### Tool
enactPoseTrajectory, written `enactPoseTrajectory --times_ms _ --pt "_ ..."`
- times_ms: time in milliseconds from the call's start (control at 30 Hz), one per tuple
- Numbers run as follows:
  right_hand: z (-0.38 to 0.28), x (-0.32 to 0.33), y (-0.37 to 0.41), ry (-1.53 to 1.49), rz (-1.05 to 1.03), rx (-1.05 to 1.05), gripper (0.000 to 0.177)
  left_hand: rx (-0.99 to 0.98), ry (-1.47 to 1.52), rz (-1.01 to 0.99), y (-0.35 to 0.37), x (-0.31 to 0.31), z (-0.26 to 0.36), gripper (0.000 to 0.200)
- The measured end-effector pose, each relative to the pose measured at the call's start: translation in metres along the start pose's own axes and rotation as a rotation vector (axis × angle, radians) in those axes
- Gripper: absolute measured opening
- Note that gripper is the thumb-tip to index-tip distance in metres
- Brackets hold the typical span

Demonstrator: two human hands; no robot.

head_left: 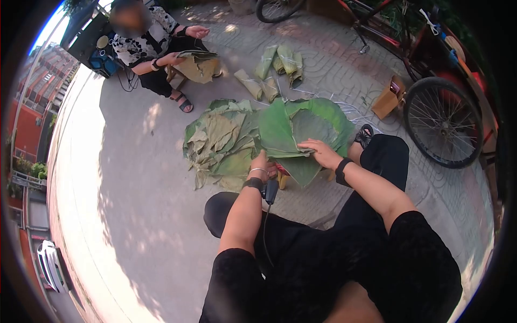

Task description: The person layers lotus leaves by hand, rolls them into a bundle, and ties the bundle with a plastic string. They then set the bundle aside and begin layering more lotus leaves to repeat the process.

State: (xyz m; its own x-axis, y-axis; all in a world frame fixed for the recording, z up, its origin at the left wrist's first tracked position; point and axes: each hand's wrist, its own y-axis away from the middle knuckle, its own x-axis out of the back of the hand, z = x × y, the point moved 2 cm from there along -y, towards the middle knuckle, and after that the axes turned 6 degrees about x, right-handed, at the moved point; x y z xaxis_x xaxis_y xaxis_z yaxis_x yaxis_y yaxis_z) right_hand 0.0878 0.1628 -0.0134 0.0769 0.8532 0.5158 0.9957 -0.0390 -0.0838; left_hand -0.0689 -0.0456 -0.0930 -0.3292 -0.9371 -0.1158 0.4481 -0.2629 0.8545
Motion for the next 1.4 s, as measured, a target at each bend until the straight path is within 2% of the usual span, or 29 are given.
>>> enactPoseTrajectory --times_ms 33,67,133,167,200,233,267,300,333,433,533,633,733,767,833,933,967,1000,1100,1200,1267,1300,1400 --pt "0.006 0.000 -0.005 -0.243 0.054 -0.083 0.055 0.027 0.006 -0.054 0.000 -0.004 -0.004 0.059" --pt "0.007 0.002 -0.009 -0.334 0.066 -0.147 0.056 0.058 0.014 -0.109 0.003 -0.007 -0.006 0.061" --pt "0.007 0.005 -0.011 -0.512 0.085 -0.281 0.057 -0.048 0.115 -0.209 0.006 -0.009 -0.003 0.060" --pt "0.002 0.008 -0.008 -0.201 -0.055 -0.106 0.054 -0.103 0.168 -0.258 0.007 -0.010 0.001 0.059" --pt "-0.002 0.005 -0.005 -0.004 -0.085 -0.041 0.054 -0.161 0.219 -0.306 0.008 -0.011 0.007 0.059" --pt "-0.006 0.002 -0.001 0.194 -0.113 0.027 0.053 -0.136 0.326 -0.221 0.000 -0.011 0.007 0.051" --pt "-0.008 0.001 0.000 0.394 -0.141 0.096 0.053 -0.150 0.282 -0.146 -0.006 -0.010 0.011 0.049" --pt "-0.008 0.002 -0.004 0.279 -0.154 0.051 0.054 -0.165 0.239 -0.072 -0.012 -0.009 0.016 0.047" --pt "-0.009 0.001 -0.002 0.373 -0.189 0.042 0.055 -0.179 0.196 0.004 -0.017 -0.008 0.018 0.046" --pt "-0.038 -0.003 0.008 0.560 -0.258 0.027 0.059 -0.193 0.382 0.063 -0.002 -0.016 0.024 0.042" --pt "-0.028 -0.009 0.007 0.528 -0.228 0.012 0.067 -0.193 0.475 -0.201 -0.042 -0.010 0.026 0.040" --pt "-0.023 -0.016 0.008 0.431 -0.125 -0.027 0.070 -0.235 0.424 -0.082 0.015 -0.027 0.039 0.043" --pt "-0.033 -0.017 0.008 0.495 -0.065 0.029 0.071 -1.310 -0.678 0.384 0.067 -0.059 0.046 0.049" --pt "-0.032 -0.018 0.009 0.545 -0.073 0.047 0.071 -1.687 -0.512 0.437 0.097 -0.070 0.041 0.052" --pt "-0.030 -0.027 0.017 0.657 -0.107 0.066 0.070 -1.229 -0.305 0.312 0.083 -0.060 0.032 0.050" --pt "-0.034 -0.027 0.014 0.665 -0.148 0.043 0.069 -0.924 -0.126 0.258 0.018 -0.031 0.043 0.057" --pt "-0.033 -0.028 0.015 0.626 -0.076 0.060 0.060 -0.799 -0.060 0.233 0.003 -0.020 0.042 0.059" --pt "-0.032 -0.025 0.015 0.612 -0.086 0.055 0.055 -0.467 0.076 0.230 0.023 -0.023 0.041 0.060" --pt "-0.033 -0.006 0.015 0.546 -0.128 -0.012 0.045 -0.305 0.188 0.218 0.046 -0.042 0.020 0.054" --pt "-0.024 0.021 0.007 0.410 -0.208 -0.161 0.038 -0.338 0.181 0.084 0.054 -0.047 -0.013 0.050" --pt "-0.010 0.023 0.006 0.280 -0.219 -0.260 0.034 -0.282 0.200 0.134 0.062 -0.045 -0.022 0.046" --pt "-0.012 0.022 0.012 0.267 -0.113 -0.215 0.030 -0.260 0.212 0.156 0.066 -0.045 -0.022 0.045" --pt "-0.005 0.011 0.028 0.615 0.430 -0.122 0.037 -0.286 0.173 0.089 0.065 -0.039 -0.024 0.042"
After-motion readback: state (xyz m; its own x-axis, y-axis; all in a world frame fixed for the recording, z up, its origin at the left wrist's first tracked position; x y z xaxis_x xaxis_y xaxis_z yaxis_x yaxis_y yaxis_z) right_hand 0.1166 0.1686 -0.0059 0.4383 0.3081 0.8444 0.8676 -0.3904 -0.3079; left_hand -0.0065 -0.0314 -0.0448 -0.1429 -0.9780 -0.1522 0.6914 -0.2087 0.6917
